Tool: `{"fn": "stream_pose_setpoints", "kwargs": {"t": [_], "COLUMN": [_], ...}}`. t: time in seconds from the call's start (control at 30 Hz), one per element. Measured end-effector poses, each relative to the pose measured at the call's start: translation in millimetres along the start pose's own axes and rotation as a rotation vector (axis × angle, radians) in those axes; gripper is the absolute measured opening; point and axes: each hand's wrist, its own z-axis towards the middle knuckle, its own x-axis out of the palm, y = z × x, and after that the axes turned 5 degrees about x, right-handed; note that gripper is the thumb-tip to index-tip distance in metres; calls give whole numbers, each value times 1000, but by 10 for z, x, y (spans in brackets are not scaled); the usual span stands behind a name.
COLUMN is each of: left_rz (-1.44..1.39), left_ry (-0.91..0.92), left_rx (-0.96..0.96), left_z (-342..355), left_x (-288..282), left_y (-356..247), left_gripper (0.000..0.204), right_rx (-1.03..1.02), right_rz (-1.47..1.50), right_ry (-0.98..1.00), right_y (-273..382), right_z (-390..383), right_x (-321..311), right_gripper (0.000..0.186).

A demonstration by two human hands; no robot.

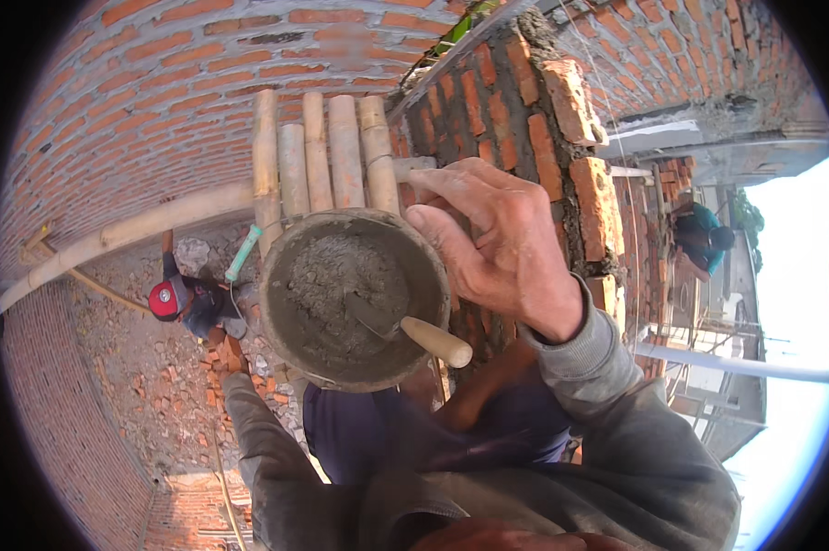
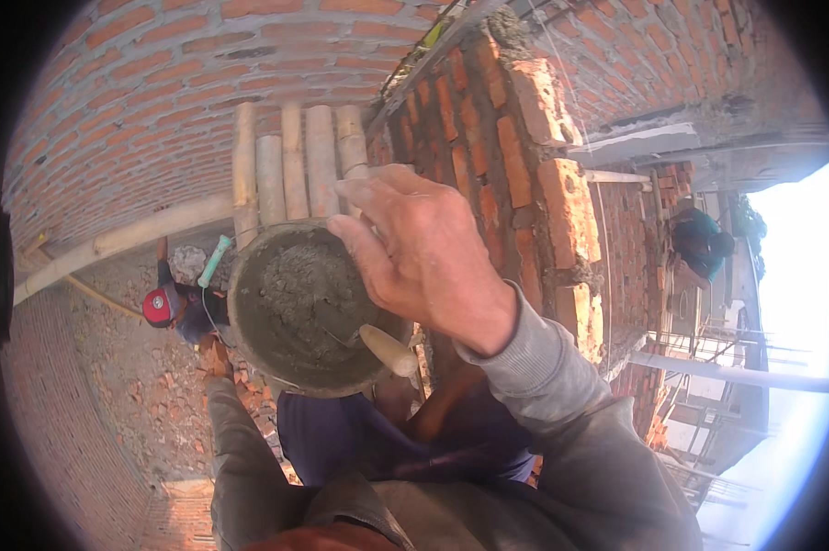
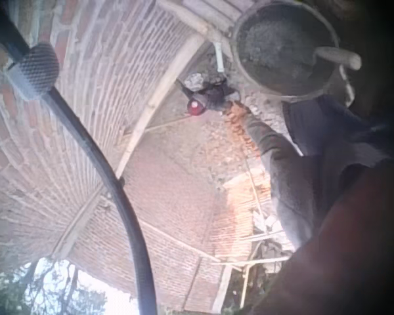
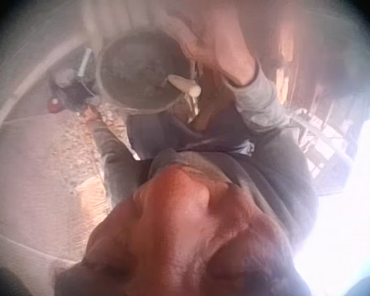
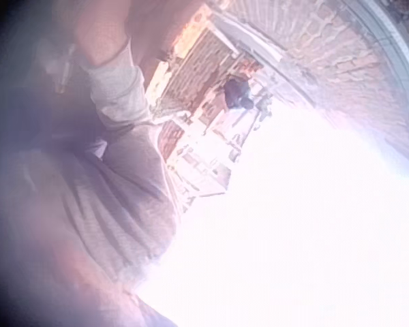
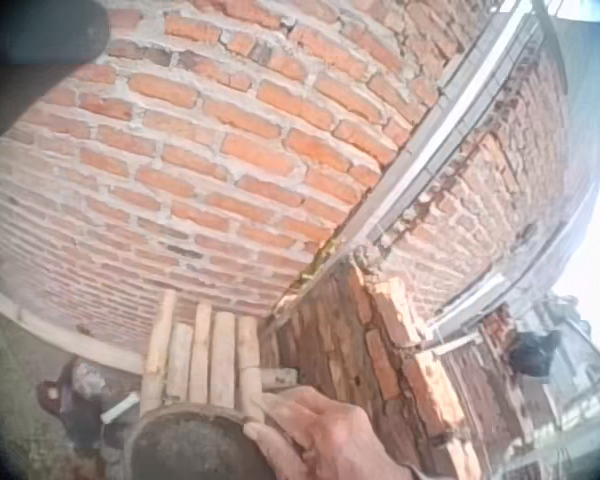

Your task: The person applies mortar to a brick wall using a trowel, places bricks one by one, and taps them into alignment. The person repeatedly scoops mortar from a nearby container and spreads it along the wall before positioning each brick.

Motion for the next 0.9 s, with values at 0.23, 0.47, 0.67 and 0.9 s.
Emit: {"fn": "stream_pose_setpoints", "kwargs": {"t": [0.23, 0.47, 0.67, 0.9], "left_rz": [-129, -162, -245, -125], "left_ry": [-84, 489, 778, 935], "left_rx": [73, 617, 842, 718], "left_z": [-1067, -3486, -5070, -5456], "left_x": [-449, 450, 2041, 2525], "left_y": [22, -607, -595, -225], "left_gripper": [62, 69, 88, 64], "right_rx": [100, 45, 139, 288], "right_rz": [-75, 43, 445, 385], "right_ry": [78, 203, 127, -147], "right_y": [77, 524, 1158, 1060], "right_z": [-271, -311, -398, -369], "right_x": [-6, 238, 296, -196], "right_gripper": [29, 98, 124, 114]}}
